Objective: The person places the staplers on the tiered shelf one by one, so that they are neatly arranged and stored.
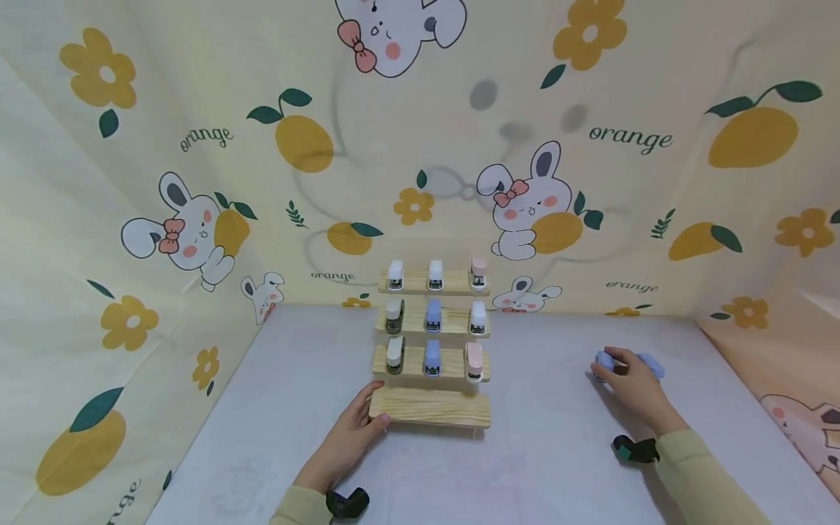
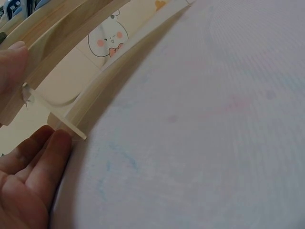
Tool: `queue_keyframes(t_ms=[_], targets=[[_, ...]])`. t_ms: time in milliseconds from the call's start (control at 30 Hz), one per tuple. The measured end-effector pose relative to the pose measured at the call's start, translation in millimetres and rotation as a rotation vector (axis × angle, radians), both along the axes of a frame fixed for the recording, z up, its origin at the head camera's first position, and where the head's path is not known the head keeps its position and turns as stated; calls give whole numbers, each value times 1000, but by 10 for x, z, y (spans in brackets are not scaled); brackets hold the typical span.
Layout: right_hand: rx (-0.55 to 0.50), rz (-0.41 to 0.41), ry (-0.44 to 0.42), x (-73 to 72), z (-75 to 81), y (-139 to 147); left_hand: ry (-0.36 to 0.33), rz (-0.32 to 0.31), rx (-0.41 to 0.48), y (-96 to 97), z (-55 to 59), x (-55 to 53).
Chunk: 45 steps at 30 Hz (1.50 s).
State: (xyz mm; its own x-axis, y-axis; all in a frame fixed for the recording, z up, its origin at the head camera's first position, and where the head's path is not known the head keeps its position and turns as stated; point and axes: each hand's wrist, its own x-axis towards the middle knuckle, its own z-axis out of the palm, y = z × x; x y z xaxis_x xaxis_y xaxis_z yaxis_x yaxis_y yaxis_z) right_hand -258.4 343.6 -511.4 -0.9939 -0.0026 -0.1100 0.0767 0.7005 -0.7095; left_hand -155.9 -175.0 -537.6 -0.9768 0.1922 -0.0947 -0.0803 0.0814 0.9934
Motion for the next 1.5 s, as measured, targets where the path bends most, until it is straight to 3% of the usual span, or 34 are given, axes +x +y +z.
queue_keyframes(t_ms=[400, 600, 1033, 1500], targets=[[-23, 21, -50, -17, -49, 12, -6, -5, -21, -13, -9, -16], [-9, 15, -73, 44, -23, -76, -4, -1, -13, -3, 28, 2], [-39, 89, 84, 392, 179, -594, 12, -12, 10, -24, -14, -9], [-183, 176, 219, 816, 298, -1262, 13, -16, 2, -9, 15, 8]])
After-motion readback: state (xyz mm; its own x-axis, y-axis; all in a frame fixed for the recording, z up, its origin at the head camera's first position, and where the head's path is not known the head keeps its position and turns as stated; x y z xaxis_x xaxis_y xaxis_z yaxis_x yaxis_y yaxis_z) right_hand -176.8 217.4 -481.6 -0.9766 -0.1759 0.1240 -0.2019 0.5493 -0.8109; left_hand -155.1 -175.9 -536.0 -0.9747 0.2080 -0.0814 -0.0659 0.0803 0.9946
